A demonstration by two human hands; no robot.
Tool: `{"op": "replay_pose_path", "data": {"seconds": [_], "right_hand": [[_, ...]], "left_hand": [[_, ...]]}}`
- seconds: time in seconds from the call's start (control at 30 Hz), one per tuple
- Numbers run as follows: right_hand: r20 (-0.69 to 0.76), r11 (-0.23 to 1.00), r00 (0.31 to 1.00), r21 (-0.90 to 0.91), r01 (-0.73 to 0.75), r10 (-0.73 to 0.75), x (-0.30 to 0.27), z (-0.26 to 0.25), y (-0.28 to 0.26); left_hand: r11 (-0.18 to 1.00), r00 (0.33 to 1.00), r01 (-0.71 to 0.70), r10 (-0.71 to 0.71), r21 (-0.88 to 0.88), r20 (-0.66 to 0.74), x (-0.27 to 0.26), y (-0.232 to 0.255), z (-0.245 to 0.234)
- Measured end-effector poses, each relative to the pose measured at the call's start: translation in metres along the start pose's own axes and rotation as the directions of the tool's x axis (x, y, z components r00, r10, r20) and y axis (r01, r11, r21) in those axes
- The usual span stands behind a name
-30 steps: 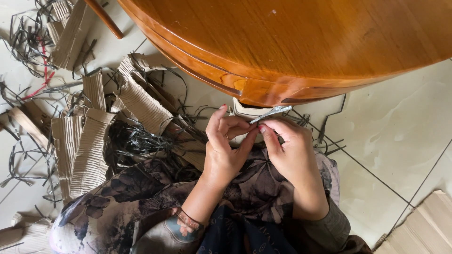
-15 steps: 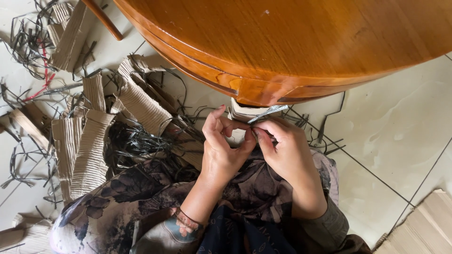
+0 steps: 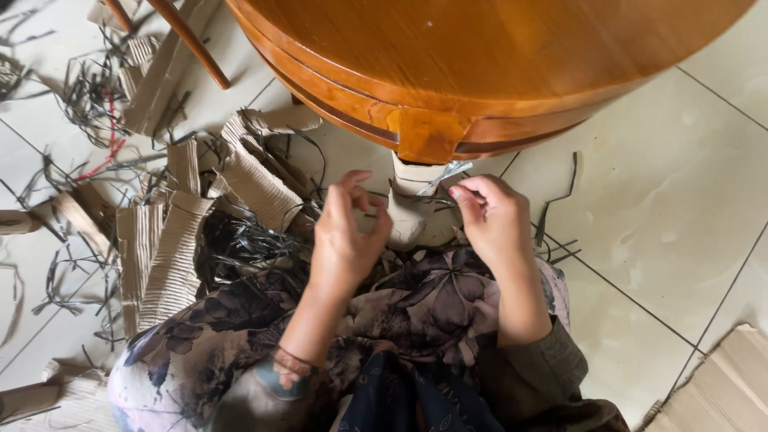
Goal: Wrapping the legs of a wooden stool with corrugated cardboard and securing it with wire for protection.
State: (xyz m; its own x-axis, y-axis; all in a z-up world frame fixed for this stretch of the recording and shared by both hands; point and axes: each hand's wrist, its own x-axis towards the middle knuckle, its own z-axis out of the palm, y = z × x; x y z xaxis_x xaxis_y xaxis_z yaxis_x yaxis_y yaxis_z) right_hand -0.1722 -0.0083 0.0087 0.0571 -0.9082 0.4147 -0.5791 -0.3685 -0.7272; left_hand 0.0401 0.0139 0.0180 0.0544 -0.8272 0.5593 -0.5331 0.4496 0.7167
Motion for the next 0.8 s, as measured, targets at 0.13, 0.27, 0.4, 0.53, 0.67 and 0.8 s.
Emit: {"op": "replay_pose_path", "data": {"seconds": [0.13,0.27,0.4,0.53,0.67,0.8], "right_hand": [[0.014,0.969,0.983,-0.169,-0.178,0.183,-0.021,-0.011,0.012],[0.398,0.831,0.764,-0.459,-0.313,0.507,-0.052,0.004,0.013],[0.679,0.831,0.510,-0.537,-0.145,0.528,-0.081,0.038,0.036],[0.707,0.852,0.485,-0.486,-0.195,0.514,-0.079,0.058,0.024],[0.781,0.866,0.389,-0.486,-0.114,0.489,-0.090,0.093,0.040],[0.806,0.870,0.347,-0.489,-0.068,0.480,-0.089,0.117,0.020]], "left_hand": [[0.996,0.997,0.019,-0.026,0.085,0.079,-0.016,-0.023,-0.041],[0.907,0.862,0.234,-0.360,0.350,0.357,-0.057,-0.085,-0.078],[0.717,0.330,0.259,-0.696,0.648,0.638,-0.104,-0.133,-0.100],[0.681,0.161,0.337,-0.722,0.650,0.673,-0.105,-0.120,-0.087],[0.738,0.242,0.353,-0.666,0.576,0.705,-0.079,-0.096,-0.090],[0.722,0.274,0.279,-0.692,0.633,0.668,-0.090,-0.138,-0.080]]}}
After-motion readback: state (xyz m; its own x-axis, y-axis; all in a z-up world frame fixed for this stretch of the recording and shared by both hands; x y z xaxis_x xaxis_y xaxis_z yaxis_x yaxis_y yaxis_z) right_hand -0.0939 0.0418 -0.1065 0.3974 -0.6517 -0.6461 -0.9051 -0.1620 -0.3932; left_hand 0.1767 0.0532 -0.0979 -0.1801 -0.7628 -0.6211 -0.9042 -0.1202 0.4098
